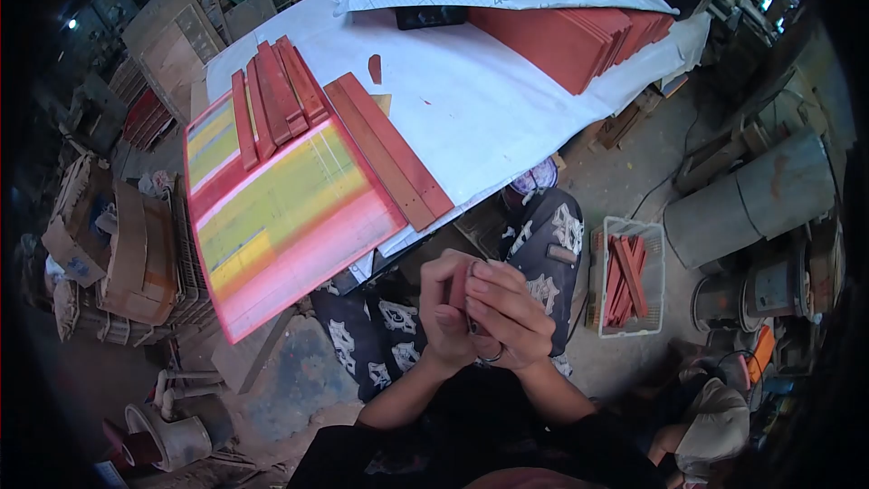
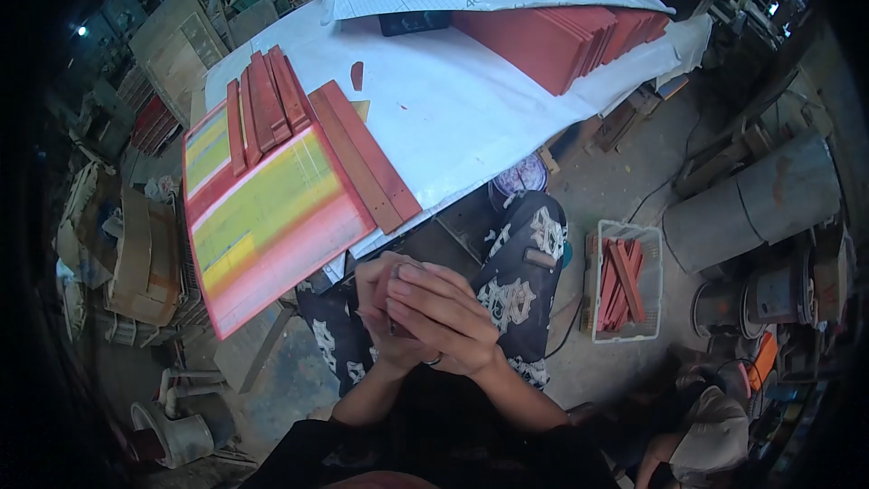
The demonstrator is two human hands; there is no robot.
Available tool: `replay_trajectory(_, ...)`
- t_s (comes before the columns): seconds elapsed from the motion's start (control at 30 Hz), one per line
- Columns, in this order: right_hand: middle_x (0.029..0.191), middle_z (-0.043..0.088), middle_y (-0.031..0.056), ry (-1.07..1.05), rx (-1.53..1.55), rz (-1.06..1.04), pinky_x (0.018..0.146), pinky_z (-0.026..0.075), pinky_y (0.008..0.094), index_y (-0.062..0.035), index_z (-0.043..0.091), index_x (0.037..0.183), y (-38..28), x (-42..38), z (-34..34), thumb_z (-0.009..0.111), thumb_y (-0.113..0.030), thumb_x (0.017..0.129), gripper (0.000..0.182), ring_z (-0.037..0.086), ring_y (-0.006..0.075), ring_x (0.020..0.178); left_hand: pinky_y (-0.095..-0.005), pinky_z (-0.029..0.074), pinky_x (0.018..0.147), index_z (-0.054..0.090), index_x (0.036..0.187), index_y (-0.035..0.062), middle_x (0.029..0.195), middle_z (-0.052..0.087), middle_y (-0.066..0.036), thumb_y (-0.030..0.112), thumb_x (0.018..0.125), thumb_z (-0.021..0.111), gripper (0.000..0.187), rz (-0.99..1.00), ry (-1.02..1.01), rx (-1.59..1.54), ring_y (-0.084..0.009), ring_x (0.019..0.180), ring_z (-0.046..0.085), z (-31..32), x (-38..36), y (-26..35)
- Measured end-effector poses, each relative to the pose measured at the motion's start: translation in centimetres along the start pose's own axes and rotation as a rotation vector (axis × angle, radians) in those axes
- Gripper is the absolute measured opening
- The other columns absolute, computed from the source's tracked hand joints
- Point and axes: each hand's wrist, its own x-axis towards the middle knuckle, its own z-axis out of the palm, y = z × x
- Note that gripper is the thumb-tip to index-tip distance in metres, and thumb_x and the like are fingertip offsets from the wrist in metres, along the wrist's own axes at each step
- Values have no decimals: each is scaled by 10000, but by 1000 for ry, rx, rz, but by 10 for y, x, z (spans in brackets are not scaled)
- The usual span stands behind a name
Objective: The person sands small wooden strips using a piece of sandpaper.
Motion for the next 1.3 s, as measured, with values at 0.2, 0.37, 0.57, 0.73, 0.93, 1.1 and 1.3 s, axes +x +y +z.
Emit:
replay_trajectory(0.2,1013,657,205,19,-40,31,928,472,531,53,672,972,8,8,-8,604,-213,919,279,644,418,1003,-294,377,726,443,1110,-14,915,500,-82,637,951,260,694,-38,-29,127,-132,795,468,3,-1,-5)
replay_trajectory(0.37,1038,651,209,5,-63,40,944,462,534,55,669,977,13,1,-5,602,-171,918,242,639,422,1020,-288,378,565,489,1066,-57,762,495,-94,578,973,293,671,62,42,145,-147,646,463,-1,1,-22)
replay_trajectory(0.57,1105,654,169,-41,-38,10,979,457,483,22,684,1023,8,2,0,707,-52,731,302,625,366,1091,-295,405,814,466,1121,-24,976,513,-65,634,962,212,723,-78,-16,131,-126,896,494,-12,-3,-17)
replay_trajectory(0.73,1104,650,177,24,-45,42,982,455,488,30,686,1017,22,-4,5,701,-75,735,301,626,381,1081,-275,402,815,485,1110,-33,1006,516,-72,635,963,180,749,-120,3,129,-124,900,494,-15,-6,-21)
replay_trajectory(0.93,1102,648,175,-50,-74,42,988,451,489,25,682,1038,27,2,4,691,-95,743,319,625,375,1086,-301,415,833,478,1113,-26,1011,545,-93,629,963,158,744,-158,33,193,-146,910,518,-15,-3,-18)
replay_trajectory(1.1,1102,655,165,-126,-54,-28,1015,433,459,12,684,1048,19,8,2,673,-116,764,312,622,352,1101,-321,420,867,439,1161,-29,1061,545,-114,629,960,169,739,-112,6,31,-162,962,534,-20,-13,-31)
replay_trajectory(1.3,1087,675,145,-205,-77,-40,1024,426,444,-6,699,1023,15,18,-5,648,-106,781,266,624,340,1099,-278,392,602,528,1070,-64,762,512,-75,604,960,299,715,3,88,11,-135,674,483,-14,0,-27)
